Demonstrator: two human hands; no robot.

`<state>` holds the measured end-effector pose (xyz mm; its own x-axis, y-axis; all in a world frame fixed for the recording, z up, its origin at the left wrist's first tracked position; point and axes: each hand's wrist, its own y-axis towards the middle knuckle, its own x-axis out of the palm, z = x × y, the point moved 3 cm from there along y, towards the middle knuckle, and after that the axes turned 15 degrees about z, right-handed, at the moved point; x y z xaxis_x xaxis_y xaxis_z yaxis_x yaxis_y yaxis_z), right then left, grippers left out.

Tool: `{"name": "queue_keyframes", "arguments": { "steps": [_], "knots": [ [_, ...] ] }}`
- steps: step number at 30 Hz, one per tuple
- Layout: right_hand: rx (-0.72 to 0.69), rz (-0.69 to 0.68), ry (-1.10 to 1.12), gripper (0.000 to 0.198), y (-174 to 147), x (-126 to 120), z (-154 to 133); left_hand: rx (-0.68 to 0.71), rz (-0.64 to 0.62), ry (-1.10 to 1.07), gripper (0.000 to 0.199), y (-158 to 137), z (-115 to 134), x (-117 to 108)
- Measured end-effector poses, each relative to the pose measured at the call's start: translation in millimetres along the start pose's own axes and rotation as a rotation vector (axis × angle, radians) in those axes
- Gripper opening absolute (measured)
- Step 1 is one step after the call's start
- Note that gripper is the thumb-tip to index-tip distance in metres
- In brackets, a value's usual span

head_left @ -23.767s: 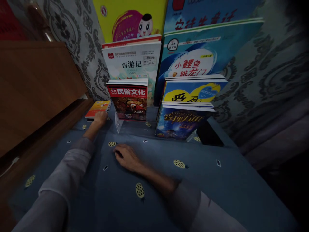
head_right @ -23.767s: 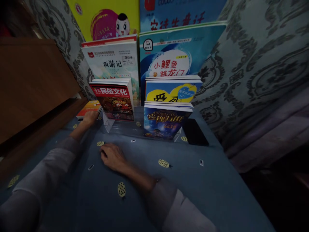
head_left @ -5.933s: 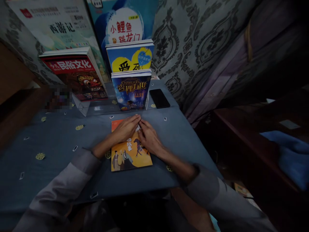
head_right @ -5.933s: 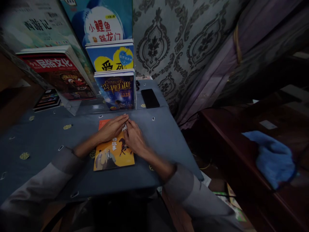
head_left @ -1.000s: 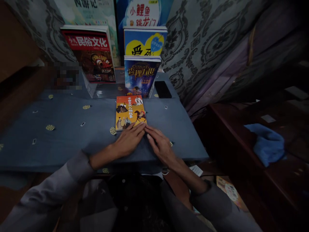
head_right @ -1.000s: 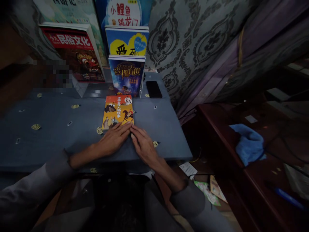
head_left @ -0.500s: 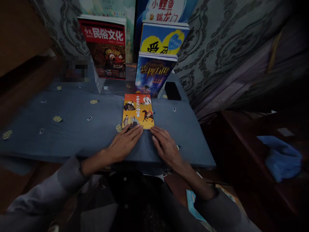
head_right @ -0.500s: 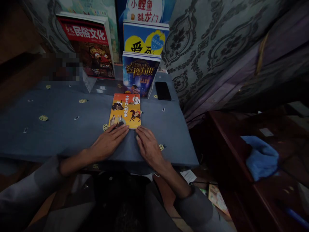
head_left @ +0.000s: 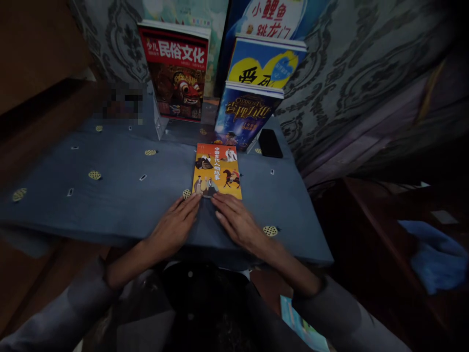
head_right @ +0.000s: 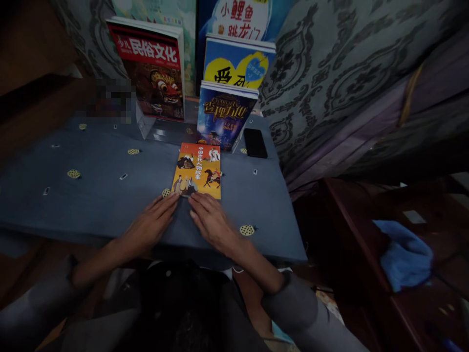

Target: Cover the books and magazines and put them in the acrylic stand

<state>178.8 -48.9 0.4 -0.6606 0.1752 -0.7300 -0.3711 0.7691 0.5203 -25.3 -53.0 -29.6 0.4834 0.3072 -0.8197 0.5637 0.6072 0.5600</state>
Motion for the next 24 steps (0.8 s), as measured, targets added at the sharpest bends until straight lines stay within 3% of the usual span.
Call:
{"name": "queue_keyframes", "arguments": {
  "steps": [6,10,15,24],
  "knots": [
    [-0.064,-0.147,0.109,0.049,31,17,-11,-0.008,0.106,-0.001,0.043,-1,2,1],
    [-0.087,-0.235,0.109,0.051,57,29,-2,-0.018,0.116,-0.019,0.039,1,4,0],
    [-0.131,-0.274,0.107,0.053,92,44,30,-0.004,0.143,0.024,0.045,2,7,-1],
    [-0.08,-0.162,0.035,0.05,152,66,95,-0.035,0.146,0.031,0.045,1,5,5]
  ]
}}
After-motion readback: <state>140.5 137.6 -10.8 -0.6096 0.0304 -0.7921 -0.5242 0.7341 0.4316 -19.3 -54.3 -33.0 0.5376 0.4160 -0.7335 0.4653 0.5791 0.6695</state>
